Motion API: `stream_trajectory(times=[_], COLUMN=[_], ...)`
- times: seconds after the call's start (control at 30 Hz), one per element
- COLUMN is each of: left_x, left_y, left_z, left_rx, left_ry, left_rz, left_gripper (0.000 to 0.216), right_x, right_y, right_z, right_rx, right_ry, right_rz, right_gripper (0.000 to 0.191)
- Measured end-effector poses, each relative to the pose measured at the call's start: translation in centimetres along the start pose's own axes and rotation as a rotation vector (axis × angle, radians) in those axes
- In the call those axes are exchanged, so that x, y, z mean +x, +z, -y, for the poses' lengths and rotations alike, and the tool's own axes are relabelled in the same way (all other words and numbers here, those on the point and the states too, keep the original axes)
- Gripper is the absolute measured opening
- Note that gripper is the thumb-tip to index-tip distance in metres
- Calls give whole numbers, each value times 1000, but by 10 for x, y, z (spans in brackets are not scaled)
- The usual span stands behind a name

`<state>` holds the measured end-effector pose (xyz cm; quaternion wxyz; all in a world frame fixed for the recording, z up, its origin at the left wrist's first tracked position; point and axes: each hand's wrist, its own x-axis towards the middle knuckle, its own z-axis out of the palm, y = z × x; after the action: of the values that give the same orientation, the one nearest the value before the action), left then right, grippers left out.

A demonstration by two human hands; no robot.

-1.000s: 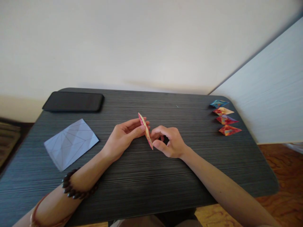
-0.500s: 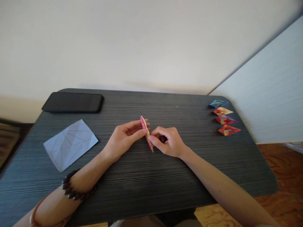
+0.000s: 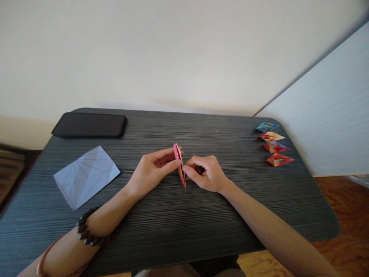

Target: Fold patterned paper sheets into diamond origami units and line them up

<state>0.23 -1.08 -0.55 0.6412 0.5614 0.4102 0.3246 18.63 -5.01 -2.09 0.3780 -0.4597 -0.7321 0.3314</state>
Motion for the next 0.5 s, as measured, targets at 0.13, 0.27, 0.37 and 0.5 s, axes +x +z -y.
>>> stream_trajectory(times=[0.13,0.27,0.37,0.5], left_x=[0,-2,-3,-4], left_y=[-1,-2,-2,-3], left_z=[1,3,4,6], left_rx=[33,108,153,313], left_ry=[36,108,141,215], left_rz=[-19,-36,-19,-23], left_gripper=[37,39,40,39], right_x=[-1,-2,-2,0], right_y=[2,7,9,9], right_z=[0,0,2,2], right_rx=[-129,-398,-542,-483], right_ry=[-35,0,27,102], right_rz=[-55,-143,-136,-115], right_gripper=[19,20,22,26])
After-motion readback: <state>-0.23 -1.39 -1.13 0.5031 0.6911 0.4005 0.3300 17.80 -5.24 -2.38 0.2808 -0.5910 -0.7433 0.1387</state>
